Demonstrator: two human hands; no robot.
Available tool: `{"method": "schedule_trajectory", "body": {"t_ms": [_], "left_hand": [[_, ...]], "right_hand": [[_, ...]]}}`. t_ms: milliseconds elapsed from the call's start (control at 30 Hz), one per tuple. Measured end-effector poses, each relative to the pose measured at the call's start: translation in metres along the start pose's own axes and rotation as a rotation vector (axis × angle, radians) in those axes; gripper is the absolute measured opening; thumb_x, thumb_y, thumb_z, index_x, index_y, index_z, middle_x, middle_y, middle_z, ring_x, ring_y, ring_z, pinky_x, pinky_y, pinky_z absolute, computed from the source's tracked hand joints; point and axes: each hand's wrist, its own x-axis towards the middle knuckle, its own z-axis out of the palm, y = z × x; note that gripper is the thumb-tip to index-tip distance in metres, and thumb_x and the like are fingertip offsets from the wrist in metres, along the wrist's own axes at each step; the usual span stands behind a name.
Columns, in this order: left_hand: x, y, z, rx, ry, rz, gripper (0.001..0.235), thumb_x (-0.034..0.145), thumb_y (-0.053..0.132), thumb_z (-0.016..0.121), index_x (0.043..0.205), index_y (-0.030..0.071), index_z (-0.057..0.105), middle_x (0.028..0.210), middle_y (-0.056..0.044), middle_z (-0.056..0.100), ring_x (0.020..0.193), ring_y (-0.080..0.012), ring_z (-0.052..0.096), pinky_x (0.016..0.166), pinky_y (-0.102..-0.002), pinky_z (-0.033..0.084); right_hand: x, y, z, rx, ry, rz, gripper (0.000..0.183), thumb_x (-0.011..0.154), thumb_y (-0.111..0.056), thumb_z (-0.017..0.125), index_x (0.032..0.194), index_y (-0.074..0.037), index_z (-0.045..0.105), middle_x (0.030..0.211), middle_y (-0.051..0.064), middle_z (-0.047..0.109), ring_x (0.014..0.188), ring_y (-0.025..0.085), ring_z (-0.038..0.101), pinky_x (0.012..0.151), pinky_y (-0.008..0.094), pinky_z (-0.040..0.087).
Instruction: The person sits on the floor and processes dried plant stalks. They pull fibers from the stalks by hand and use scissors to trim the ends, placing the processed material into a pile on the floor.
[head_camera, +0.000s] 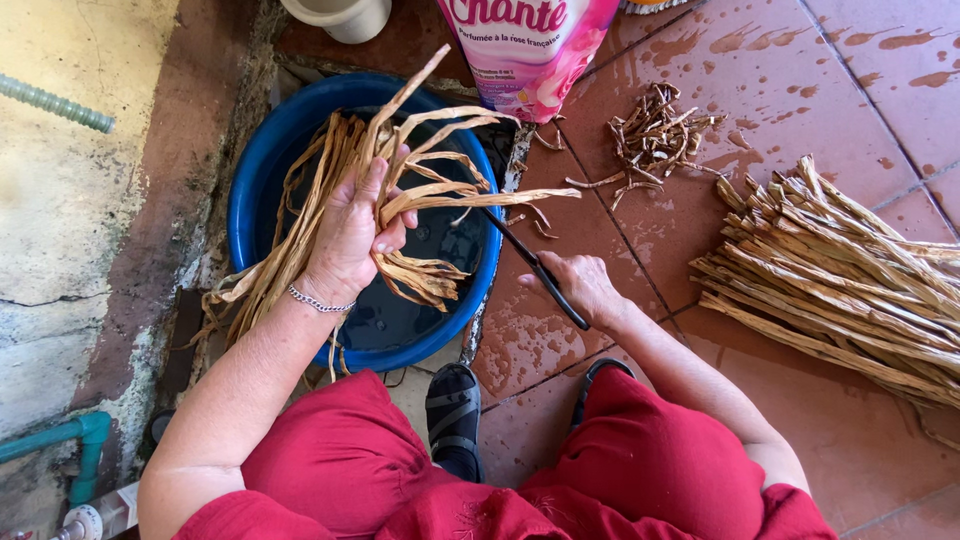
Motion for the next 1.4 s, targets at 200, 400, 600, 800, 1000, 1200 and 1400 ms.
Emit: {"method": "schedule_trajectory", "body": {"t_ms": [200, 400, 600, 800, 1000, 1200, 1400], "left_hand": [[0.004, 0.009, -0.011, -0.005, 0.029, 0.062, 0.047, 0.105, 0.046, 0.055, 0.135, 0.011, 0.061, 0.073, -0.006, 0.064, 0.045, -0.006, 0.046, 0.04, -0.02, 0.033], [-0.004, 0.021, -0.014, 0.06, -0.021, 0.146, 0.07, 0.094, 0.058, 0.067, 0.138, 0.006, 0.05, 0.091, 0.0, 0.059, 0.069, -0.0046, 0.057, 0.049, -0.017, 0.041], [0.0, 0.023, -0.005, 0.212, -0.04, 0.093, 0.074, 0.081, 0.026, 0.087, 0.139, 0.008, 0.046, 0.096, 0.003, 0.06, 0.069, -0.0021, 0.054, 0.051, -0.015, 0.044], [0.0, 0.016, -0.006, 0.265, -0.064, 0.011, 0.043, 0.095, 0.022, 0.077, 0.127, 0.001, 0.058, 0.089, -0.006, 0.069, 0.063, -0.0055, 0.058, 0.051, -0.017, 0.045], [0.001, 0.007, -0.004, 0.285, -0.093, 0.054, 0.035, 0.098, 0.023, 0.072, 0.126, 0.005, 0.064, 0.085, -0.007, 0.072, 0.057, -0.0035, 0.052, 0.05, -0.016, 0.041], [0.005, -0.023, 0.03, 0.309, -0.157, 0.115, 0.039, 0.101, 0.024, 0.072, 0.135, 0.006, 0.063, 0.083, 0.0, 0.058, 0.063, -0.0031, 0.047, 0.054, -0.018, 0.041], [0.007, -0.049, 0.097, 0.561, -0.338, 0.466, 0.044, 0.103, 0.024, 0.068, 0.138, 0.003, 0.052, 0.122, -0.006, 0.066, 0.11, -0.0196, 0.064, 0.098, -0.032, 0.051]], "right_hand": [[-0.01, 0.007, 0.017, 0.0, 0.169, -0.19, 0.046, 0.092, -0.052, 0.068, 0.097, -0.007, 0.066, 0.072, 0.014, 0.07, 0.062, 0.036, 0.068, 0.054, 0.047, 0.052], [-0.027, 0.04, 0.055, -0.188, 0.308, -0.247, 0.039, 0.085, -0.027, 0.077, 0.118, -0.01, 0.066, 0.077, 0.008, 0.066, 0.064, 0.03, 0.067, 0.059, 0.042, 0.053], [-0.031, 0.065, 0.081, -0.32, 0.171, -0.176, 0.065, 0.082, -0.02, 0.075, 0.143, -0.009, 0.055, 0.102, 0.015, 0.063, 0.095, 0.031, 0.063, 0.08, 0.045, 0.052], [-0.024, 0.045, 0.078, -0.673, -0.053, -0.064, 0.073, 0.08, -0.016, 0.065, 0.15, -0.008, 0.043, 0.116, 0.02, 0.063, 0.11, 0.033, 0.057, 0.091, 0.047, 0.045], [0.002, 0.011, 0.04, -0.59, -0.46, 0.136, 0.055, 0.088, -0.021, 0.07, 0.138, -0.01, 0.05, 0.124, 0.019, 0.062, 0.118, 0.034, 0.057, 0.101, 0.05, 0.044], [0.013, -0.05, -0.02, 0.314, 0.135, -0.205, 0.072, 0.08, -0.033, 0.084, 0.14, -0.007, 0.054, 0.134, 0.017, 0.061, 0.081, 0.026, 0.074, 0.074, 0.039, 0.06], [0.027, -0.054, 0.009, 0.601, 0.304, -0.188, 0.057, 0.085, -0.027, 0.088, 0.13, -0.005, 0.061, 0.112, 0.013, 0.065, 0.086, 0.019, 0.068, 0.072, 0.033, 0.059]]}}
